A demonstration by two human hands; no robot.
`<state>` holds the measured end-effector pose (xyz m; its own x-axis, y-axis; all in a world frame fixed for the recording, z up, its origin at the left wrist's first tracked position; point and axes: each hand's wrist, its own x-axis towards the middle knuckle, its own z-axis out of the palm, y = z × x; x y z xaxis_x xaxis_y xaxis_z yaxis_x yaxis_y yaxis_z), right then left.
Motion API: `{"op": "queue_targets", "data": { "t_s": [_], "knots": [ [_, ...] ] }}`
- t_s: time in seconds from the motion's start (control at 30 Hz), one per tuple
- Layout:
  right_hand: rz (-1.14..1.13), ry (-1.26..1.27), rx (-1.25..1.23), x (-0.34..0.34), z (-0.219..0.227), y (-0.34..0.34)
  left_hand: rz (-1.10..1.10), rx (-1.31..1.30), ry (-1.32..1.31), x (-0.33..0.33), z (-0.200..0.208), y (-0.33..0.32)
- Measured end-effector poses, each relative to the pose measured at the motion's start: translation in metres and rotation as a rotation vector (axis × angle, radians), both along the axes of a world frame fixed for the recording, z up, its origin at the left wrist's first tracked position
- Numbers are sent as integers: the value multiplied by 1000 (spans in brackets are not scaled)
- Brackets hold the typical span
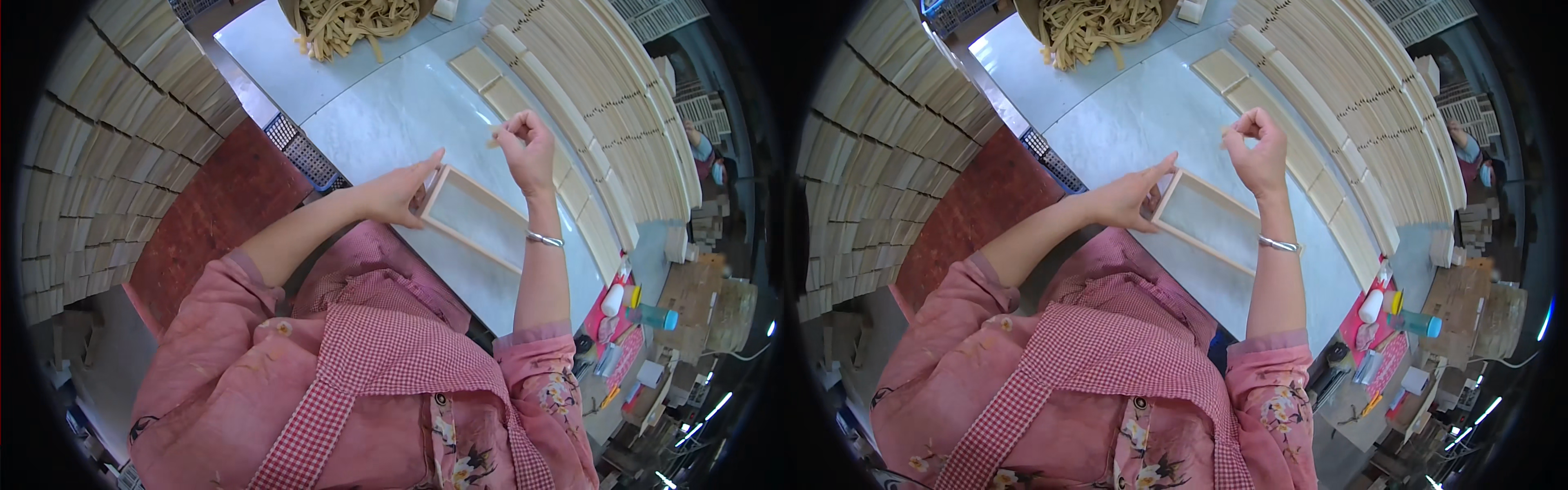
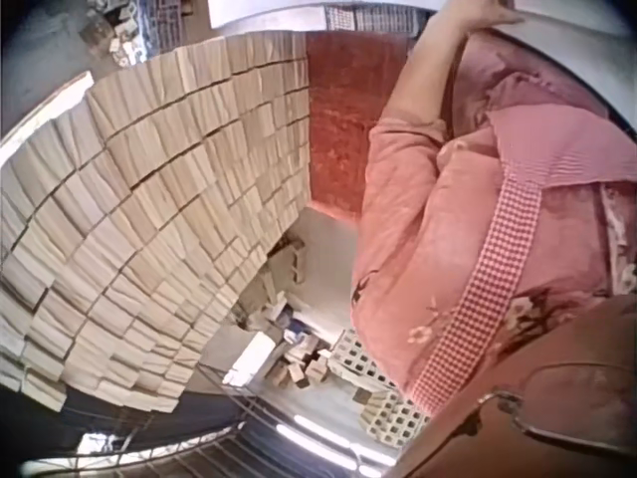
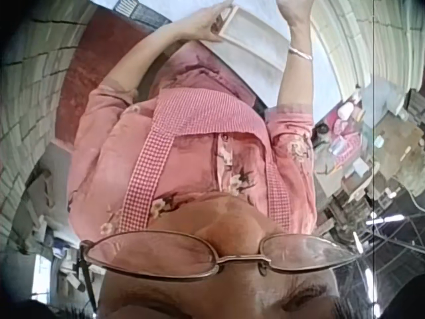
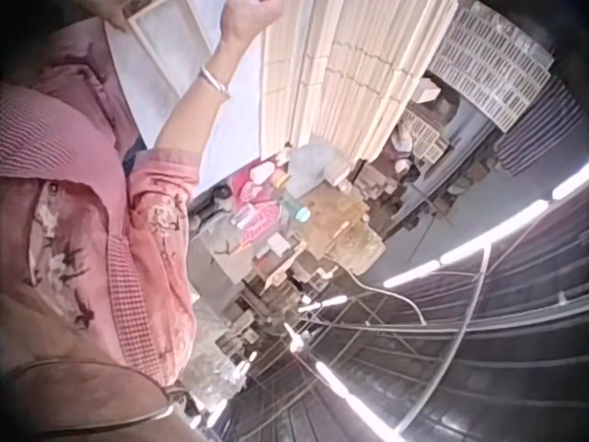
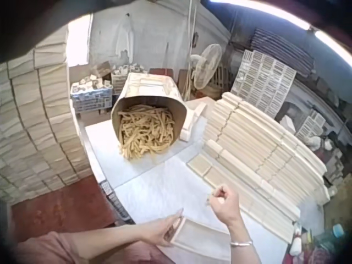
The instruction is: Assemble wooden boxes by applying glue to the edges and securing them with a pneumatic nail gun.
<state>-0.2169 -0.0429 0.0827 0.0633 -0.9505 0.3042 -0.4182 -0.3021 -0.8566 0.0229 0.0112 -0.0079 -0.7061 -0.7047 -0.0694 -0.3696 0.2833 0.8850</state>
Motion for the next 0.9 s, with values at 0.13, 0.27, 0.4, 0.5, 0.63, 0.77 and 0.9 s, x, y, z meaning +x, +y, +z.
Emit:
{"op": "queue_targets", "data": {
  "t_s": [0.13, 0.27, 0.4, 0.5, 0.63, 0.77, 0.9],
  "knots": [
    [35, -37, 162, 3, -26, 8, 27, 0, 60, 0, -1, -1],
    [22, -101, 133, 20, -31, 16, 31, -64, 86, -1, -6, 0],
    [147, 44, 159, 32, -26, 27, 52, -55, 86, 1, -7, 1],
    [201, 117, 187, 35, -22, 32, 58, -66, 106, 1, -9, 1],
    [244, 181, 241, 36, -19, 38, 60, -116, 155, 1, -8, -1],
    [311, 196, 289, 37, -15, 46, 45, 32, 59, 2, 10, 0],
    [398, 107, 467, 35, -8, 47, 54, 30, 69, 1, 9, -1]
  ]
}}
